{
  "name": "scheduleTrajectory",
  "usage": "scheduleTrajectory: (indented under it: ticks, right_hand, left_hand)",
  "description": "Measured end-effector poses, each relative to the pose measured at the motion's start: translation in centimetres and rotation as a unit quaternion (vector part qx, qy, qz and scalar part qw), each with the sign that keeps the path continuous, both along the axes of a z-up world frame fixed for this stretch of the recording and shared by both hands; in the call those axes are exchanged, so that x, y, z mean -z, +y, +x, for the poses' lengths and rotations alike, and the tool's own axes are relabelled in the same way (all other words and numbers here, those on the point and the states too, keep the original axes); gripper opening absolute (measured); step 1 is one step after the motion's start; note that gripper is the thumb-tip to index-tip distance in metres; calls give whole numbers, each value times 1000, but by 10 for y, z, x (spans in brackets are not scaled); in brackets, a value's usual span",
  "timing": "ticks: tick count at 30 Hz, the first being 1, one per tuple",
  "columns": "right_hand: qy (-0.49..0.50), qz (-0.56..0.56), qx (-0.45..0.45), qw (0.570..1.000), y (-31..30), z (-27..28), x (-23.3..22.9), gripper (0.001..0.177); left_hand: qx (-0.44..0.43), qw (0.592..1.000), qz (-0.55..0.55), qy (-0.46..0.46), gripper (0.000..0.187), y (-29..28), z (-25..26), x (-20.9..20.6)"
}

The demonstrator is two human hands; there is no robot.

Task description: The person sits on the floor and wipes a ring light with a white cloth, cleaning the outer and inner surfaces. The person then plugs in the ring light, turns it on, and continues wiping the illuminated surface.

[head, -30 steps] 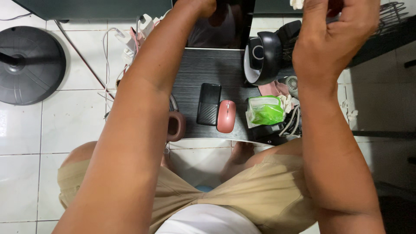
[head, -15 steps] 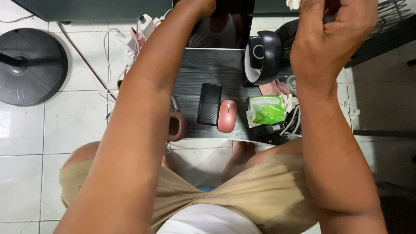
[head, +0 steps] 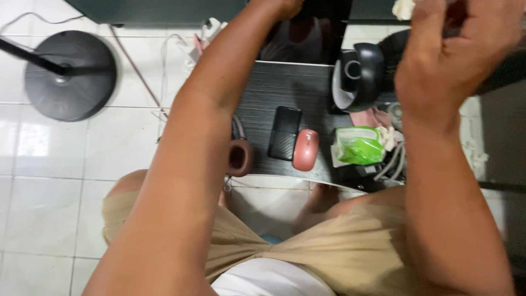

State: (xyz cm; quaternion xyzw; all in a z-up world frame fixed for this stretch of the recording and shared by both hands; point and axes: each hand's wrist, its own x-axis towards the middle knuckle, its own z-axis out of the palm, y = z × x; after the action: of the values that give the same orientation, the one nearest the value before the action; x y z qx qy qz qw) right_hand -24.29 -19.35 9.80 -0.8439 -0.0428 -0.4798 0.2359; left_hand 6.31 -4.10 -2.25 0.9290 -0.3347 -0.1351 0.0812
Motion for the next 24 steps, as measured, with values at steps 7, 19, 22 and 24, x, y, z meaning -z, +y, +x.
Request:
scheduleTrajectory:
  ticks: [7, 19, 22, 24]
  right_hand:
    - [-7, -20, -70, 997, 6, 2, -6, 9]
    - [8, 15, -58, 998, 6, -1, -12, 6]
    - [12, 10, -52, 999, 5, 2, -12, 7]
    - [15, 8, -49, 999, 6, 3, -12, 7]
  left_hand:
    - [-14, 1000, 24, 2, 29, 9, 6, -9]
    - [-3, 1000, 19, 6, 31, -2, 13, -13]
    - [-1, 1000, 15, 5, 31, -1, 19, -14]
    - [2, 1000, 17, 5, 32, 2, 20, -14]
